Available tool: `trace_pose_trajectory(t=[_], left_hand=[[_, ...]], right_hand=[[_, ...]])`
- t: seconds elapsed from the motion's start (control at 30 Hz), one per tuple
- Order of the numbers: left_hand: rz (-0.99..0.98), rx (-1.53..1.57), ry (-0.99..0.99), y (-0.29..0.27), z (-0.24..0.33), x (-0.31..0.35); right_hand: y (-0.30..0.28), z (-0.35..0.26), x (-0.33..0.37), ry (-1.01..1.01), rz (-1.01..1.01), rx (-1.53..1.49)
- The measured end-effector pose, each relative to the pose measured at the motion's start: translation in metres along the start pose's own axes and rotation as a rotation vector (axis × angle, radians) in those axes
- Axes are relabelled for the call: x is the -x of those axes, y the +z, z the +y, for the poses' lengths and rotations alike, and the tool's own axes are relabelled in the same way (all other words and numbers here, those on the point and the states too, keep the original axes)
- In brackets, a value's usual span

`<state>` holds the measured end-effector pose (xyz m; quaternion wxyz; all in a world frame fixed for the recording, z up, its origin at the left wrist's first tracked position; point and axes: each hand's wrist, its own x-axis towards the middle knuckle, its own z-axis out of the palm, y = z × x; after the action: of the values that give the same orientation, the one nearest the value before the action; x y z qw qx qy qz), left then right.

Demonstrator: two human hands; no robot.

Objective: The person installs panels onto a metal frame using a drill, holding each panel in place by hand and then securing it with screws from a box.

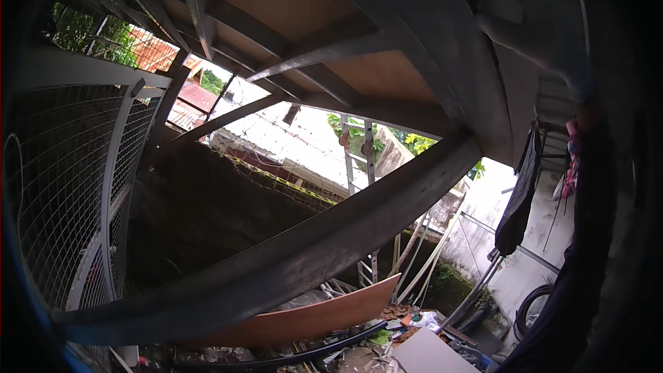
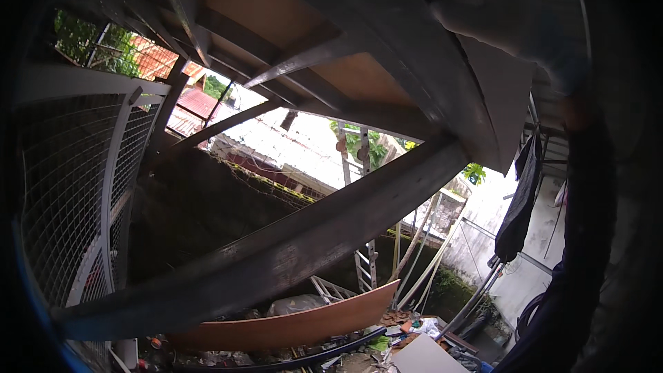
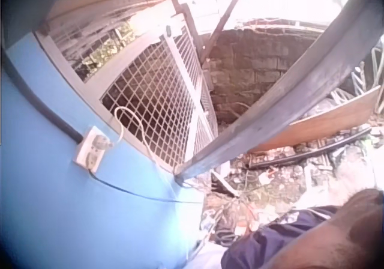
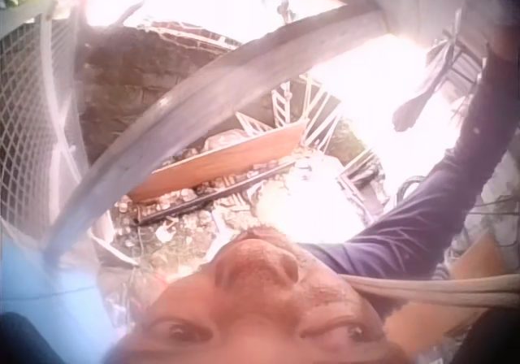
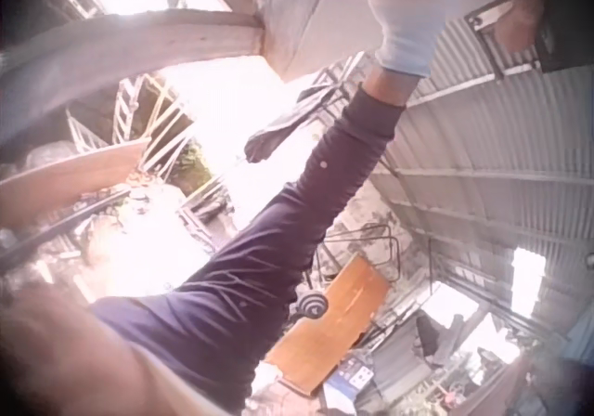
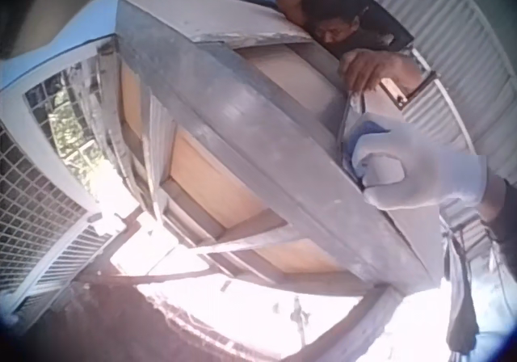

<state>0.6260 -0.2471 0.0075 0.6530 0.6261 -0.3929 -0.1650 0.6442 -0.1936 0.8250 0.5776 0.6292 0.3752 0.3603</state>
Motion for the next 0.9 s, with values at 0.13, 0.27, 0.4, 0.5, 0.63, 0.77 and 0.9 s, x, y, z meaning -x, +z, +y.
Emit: trace_pose_trajectory(t=[0.13,0.27,0.4,0.5,0.63,0.77,0.9], left_hand=[[-0.021,0.026,0.006,0.006,-0.002,0.005],[-0.054,0.033,0.034,0.013,-0.012,0.006],[-0.08,0.047,0.062,0.024,-0.018,0.01],[-0.095,0.041,0.078,0.029,-0.019,0.018],[-0.143,-0.04,0.192,0.025,-0.018,0.027],[-0.155,-0.186,0.4,0.017,0.001,0.042],[-0.137,0.198,-0.018,-0.035,0.062,0.041]], right_hand=[[-0.013,-0.03,-0.023,0.178,-0.166,0.083],[-0.024,0.007,-0.005,0.216,-0.299,0.065],[-0.021,0.031,-0.001,0.196,-0.355,0.041],[-0.02,0.014,-0.01,0.423,-0.321,-0.005],[-0.019,0.019,0.007,0.208,-0.209,0.061],[-0.023,0.012,0.017,0.235,-0.241,-0.105],[-0.022,0.0,0.056,0.463,0.003,-0.175]])
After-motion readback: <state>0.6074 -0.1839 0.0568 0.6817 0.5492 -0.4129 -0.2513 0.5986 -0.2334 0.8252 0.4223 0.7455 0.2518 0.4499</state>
